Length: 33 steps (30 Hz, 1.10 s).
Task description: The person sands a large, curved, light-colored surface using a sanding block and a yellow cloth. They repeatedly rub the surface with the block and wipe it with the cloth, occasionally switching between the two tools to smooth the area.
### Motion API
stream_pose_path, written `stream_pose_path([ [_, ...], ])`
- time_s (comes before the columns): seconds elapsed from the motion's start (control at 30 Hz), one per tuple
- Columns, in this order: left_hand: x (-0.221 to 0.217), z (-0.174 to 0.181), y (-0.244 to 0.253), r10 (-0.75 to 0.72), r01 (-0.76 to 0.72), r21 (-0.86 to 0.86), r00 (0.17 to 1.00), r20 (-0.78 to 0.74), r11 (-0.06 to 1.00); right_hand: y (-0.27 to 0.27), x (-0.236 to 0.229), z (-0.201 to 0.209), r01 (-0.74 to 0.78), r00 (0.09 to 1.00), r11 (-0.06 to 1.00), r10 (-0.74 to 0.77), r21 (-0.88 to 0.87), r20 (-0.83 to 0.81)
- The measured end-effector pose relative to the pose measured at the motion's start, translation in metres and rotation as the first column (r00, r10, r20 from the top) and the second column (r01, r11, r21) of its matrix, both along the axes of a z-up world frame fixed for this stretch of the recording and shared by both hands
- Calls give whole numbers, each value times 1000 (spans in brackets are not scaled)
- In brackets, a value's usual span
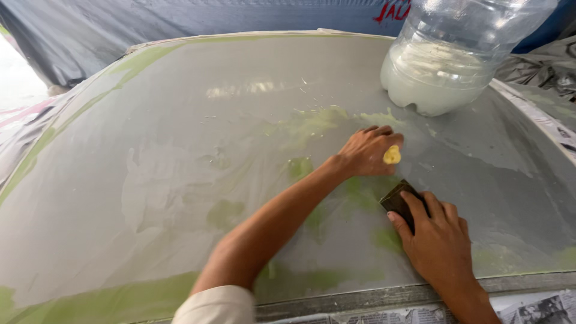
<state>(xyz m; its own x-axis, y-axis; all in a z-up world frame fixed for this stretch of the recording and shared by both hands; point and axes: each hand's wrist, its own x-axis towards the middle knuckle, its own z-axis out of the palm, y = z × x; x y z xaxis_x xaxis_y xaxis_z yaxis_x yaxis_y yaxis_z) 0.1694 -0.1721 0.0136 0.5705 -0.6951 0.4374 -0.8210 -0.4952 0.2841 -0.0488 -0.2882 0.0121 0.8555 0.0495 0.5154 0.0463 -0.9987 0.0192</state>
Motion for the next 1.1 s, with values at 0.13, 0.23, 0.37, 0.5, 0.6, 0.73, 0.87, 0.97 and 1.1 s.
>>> stream_pose_path([
  [0.13,-50,28,83,67,-63,54,994,-81,997,0,-4,-11,3,998,998,1,-58,63],
  [0.23,-81,72,126,201,-204,-1,967,-157,979,7,2,-11,-10,1000,999,10,-40,-1],
  [0.37,-106,117,129,206,-212,-223,977,-50,951,51,5,-9,-335,941,941,333,-37,-64],
  [0.5,-111,133,117,172,-168,-202,985,3,965,96,-1,-8,-559,829,829,559,-30,-10],
  [0.6,-108,128,109,156,-154,-182,988,-2,971,112,19,-14,-589,807,808,589,-9,34],
  [0.73,-92,110,103,165,-172,-217,985,-53,961,131,99,-20,-316,900,948,312,38,-303],
  [0.87,-65,86,136,240,-216,-337,970,31,916,132,118,-11,-519,854,855,518,-5,-38],
  [0.97,-44,56,208,379,-382,-252,923,-63,889,101,37,-21,-654,747,750,661,-93,71],
  [1.1,-44,23,256,536,-568,-245,823,-189,786,115,50,-8,-557,826,830,552,-22,-113],
])
